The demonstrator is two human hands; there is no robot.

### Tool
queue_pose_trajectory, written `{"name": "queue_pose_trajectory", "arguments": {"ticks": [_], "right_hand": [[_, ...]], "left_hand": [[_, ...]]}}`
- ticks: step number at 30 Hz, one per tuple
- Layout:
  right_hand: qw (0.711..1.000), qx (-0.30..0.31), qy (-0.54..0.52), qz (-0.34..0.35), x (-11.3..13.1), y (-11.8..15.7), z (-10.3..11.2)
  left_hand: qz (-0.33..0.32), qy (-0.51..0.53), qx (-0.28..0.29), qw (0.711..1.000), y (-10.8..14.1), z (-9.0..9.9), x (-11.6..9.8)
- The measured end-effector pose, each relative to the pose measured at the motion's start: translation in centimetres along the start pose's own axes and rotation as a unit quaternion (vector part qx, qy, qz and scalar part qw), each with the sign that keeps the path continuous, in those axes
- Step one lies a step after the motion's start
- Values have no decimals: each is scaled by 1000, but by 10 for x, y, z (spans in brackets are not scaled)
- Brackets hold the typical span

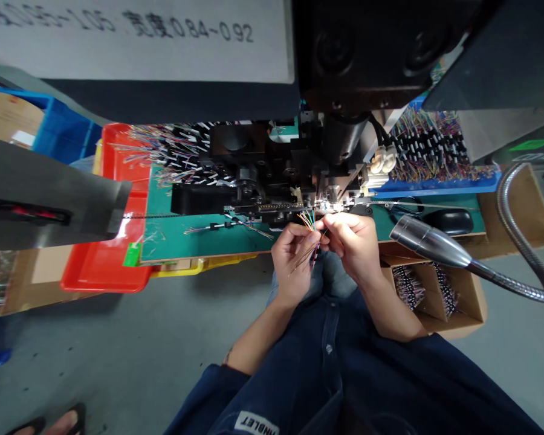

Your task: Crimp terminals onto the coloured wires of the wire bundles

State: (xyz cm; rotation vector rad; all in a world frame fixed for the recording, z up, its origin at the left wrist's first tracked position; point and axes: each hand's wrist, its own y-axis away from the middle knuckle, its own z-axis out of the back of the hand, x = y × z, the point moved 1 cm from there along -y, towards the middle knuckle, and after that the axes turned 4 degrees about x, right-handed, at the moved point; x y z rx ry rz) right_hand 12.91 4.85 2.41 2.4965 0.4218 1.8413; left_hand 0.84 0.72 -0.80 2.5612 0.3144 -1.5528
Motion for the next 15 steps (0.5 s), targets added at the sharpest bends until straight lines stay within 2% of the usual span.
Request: {"name": "queue_pose_trajectory", "arguments": {"ticks": [10,15], "right_hand": [[1000,-12,8,-11,-6,-1,1],[999,7,32,13,4,0,-1]], "left_hand": [[-16,-6,-9,1000,-2,-1,-1],[-21,-13,3,1000,-2,1,1]]}}
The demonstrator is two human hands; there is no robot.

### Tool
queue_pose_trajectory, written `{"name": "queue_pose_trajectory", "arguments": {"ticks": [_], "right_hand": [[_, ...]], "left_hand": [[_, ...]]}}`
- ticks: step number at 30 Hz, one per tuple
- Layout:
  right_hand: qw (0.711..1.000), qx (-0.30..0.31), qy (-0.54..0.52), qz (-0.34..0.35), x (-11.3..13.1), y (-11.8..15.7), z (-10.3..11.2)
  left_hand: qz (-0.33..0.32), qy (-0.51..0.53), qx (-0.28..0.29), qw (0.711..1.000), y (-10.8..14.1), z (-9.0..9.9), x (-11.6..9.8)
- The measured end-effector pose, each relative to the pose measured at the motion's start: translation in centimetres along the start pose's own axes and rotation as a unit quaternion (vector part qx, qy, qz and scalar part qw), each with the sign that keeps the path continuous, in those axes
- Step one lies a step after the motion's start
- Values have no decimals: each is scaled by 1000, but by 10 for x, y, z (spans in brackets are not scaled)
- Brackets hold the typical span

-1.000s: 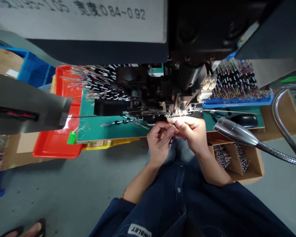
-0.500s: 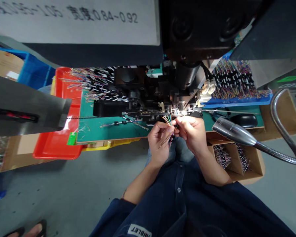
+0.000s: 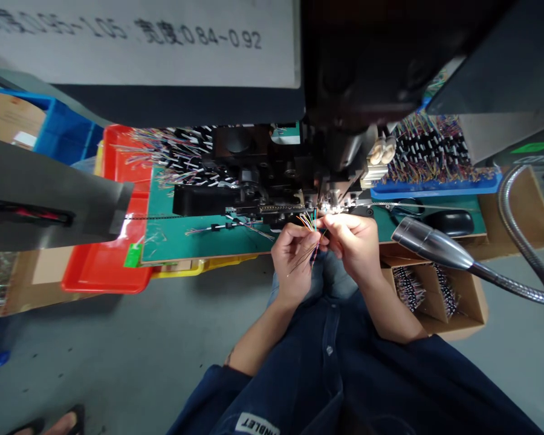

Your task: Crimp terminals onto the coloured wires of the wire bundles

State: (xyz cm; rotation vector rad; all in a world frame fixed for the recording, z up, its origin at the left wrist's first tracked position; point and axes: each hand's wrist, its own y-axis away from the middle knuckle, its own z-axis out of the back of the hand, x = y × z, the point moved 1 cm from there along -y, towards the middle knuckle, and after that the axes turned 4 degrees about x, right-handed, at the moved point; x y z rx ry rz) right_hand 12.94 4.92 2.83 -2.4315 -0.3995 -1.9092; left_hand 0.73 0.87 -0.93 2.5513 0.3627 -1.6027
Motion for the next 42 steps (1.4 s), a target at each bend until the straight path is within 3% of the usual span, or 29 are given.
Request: {"name": "queue_pose_trajectory", "arguments": {"ticks": [7,13,23,31,42], "right_hand": [[996,33,80,18,13,4,0],[994,35,102,25,15,8,2],[999,24,-31,-25,-1,3,5],[998,-6,-25,-48,-6,0,0],[1000,-5,-1,-28,-4,0,1]], "left_hand": [[-2,38,27,999,4,1,2],[30,21,13,999,7,-2,2],[40,35,-6,999,5,-5,0],[10,40,-15,999,2,-4,-1],[11,17,-13,1000,2,-2,-1]]}}
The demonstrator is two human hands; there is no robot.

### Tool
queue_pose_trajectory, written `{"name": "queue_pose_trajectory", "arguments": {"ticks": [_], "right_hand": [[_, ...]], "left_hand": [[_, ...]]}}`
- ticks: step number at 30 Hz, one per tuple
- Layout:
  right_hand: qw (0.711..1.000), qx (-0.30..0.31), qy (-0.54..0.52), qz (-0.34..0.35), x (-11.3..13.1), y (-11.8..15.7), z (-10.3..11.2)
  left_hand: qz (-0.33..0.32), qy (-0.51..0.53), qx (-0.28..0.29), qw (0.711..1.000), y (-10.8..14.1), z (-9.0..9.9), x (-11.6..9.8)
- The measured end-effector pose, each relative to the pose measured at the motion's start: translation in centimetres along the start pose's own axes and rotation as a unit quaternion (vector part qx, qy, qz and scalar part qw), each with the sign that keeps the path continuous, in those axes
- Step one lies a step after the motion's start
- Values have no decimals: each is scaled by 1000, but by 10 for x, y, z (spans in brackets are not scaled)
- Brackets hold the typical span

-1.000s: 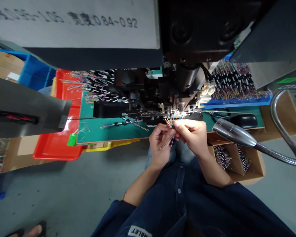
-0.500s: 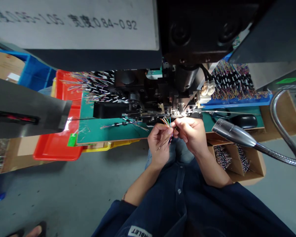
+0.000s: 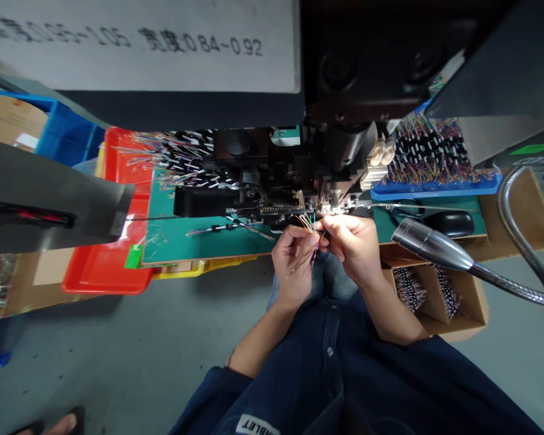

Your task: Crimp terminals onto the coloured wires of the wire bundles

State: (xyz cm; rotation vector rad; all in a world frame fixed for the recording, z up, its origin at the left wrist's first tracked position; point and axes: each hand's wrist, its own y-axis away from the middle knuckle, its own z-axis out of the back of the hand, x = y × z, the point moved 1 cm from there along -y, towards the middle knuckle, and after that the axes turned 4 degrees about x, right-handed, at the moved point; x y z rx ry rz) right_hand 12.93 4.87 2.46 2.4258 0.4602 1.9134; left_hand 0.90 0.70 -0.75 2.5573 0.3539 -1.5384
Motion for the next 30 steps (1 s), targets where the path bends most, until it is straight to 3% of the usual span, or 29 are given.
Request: {"name": "queue_pose_trajectory", "arguments": {"ticks": [8,13,18,30], "right_hand": [[996,24,79,37,17,7,0],[999,9,32,9,4,4,4],[1000,3,-7,-21,-3,0,3],[1000,-3,-9,-10,-4,0,1]], "left_hand": [[17,10,23,1000,4,3,5],[38,22,7,999,4,-1,5],[20,23,4,1000,1,-5,2],[6,2,-5,1000,-1,-2,0]]}}
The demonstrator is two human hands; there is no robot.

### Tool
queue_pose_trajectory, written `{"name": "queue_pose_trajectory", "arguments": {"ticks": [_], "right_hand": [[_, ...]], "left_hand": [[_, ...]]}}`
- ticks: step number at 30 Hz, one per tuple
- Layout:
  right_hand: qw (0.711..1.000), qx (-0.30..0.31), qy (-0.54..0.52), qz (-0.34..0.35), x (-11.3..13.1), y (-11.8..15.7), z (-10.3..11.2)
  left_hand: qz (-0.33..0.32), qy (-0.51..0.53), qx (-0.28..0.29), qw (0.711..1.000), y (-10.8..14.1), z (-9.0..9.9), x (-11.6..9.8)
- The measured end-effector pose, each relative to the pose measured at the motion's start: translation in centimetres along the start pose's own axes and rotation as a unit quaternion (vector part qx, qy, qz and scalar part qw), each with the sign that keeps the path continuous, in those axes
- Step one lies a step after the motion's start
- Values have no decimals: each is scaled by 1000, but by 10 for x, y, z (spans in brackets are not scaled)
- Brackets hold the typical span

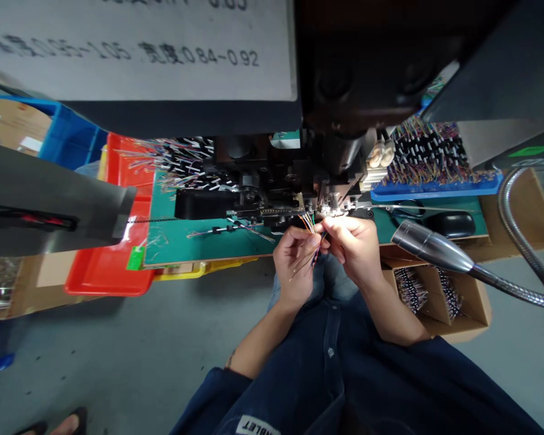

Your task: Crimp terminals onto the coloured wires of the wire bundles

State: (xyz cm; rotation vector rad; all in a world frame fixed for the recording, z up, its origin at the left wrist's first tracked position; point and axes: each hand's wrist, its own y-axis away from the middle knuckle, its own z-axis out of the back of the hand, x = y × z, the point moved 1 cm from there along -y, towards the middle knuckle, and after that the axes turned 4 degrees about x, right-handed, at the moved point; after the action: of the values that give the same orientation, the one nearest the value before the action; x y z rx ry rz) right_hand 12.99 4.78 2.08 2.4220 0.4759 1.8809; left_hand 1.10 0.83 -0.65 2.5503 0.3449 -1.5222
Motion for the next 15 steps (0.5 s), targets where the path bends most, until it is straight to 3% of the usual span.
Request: {"name": "queue_pose_trajectory", "arguments": {"ticks": [9,15], "right_hand": [[994,19,94,59,17,5,0],[999,5,33,39,6,3,2]], "left_hand": [[5,-14,29,999,4,5,7],[11,21,27,999,6,2,10]]}}
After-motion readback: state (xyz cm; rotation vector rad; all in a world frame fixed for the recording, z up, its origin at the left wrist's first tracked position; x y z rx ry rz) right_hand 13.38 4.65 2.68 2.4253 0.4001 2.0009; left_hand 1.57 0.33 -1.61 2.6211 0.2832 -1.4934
